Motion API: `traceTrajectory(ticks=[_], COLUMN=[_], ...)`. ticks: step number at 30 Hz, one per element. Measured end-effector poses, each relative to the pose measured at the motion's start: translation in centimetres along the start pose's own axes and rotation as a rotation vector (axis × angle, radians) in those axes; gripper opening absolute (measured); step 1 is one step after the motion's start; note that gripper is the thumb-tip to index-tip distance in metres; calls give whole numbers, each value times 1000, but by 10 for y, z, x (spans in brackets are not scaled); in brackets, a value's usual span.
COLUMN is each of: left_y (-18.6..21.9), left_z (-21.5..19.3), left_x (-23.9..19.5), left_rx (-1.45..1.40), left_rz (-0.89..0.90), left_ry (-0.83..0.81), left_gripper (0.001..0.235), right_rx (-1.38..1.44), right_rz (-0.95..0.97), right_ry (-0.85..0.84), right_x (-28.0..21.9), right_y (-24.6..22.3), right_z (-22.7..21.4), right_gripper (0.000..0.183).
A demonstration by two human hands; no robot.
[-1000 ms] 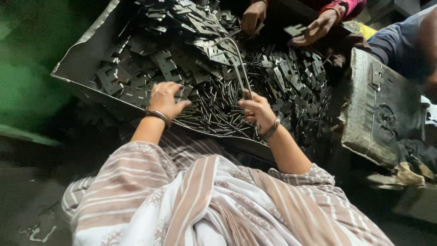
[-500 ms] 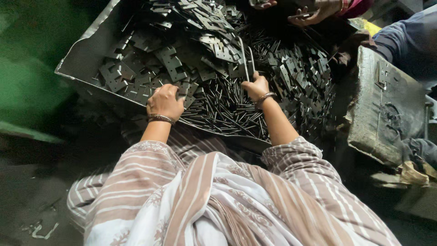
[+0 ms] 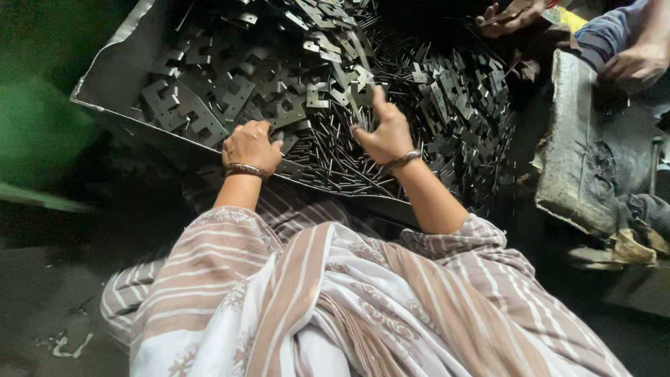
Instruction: The person sorts through a bin of metal hinge components, picking up individual pieces, turning them over, and placing them onto a workspace.
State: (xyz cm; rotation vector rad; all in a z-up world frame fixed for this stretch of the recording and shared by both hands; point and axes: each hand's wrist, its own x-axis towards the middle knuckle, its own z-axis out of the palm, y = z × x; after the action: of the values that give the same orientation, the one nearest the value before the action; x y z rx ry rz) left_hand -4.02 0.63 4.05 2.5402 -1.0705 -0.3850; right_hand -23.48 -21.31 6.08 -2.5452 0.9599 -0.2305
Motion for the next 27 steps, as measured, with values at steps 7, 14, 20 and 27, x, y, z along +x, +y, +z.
traceTrajectory(ticks=[7,14,20,27], left_y=[4,8,5,0], left_z=[1,-1,-7,2], left_x=[0,8,2,2], left_rx=[6,-13,43,96], left_rz=[5,-54,-69,-87], left_ry=[-19,-57,-84,-121], left_gripper=[36,37,36,40], right_rx=[-212,-192,1,-229], right_rz=[253,389,428,307], right_ry=[-99,-173,-302,-483], right_x=[53,94,45,-32], right_y=[75,63,34,30], right_z=[32,38,26,-32], right_gripper=[102,93,88,101])
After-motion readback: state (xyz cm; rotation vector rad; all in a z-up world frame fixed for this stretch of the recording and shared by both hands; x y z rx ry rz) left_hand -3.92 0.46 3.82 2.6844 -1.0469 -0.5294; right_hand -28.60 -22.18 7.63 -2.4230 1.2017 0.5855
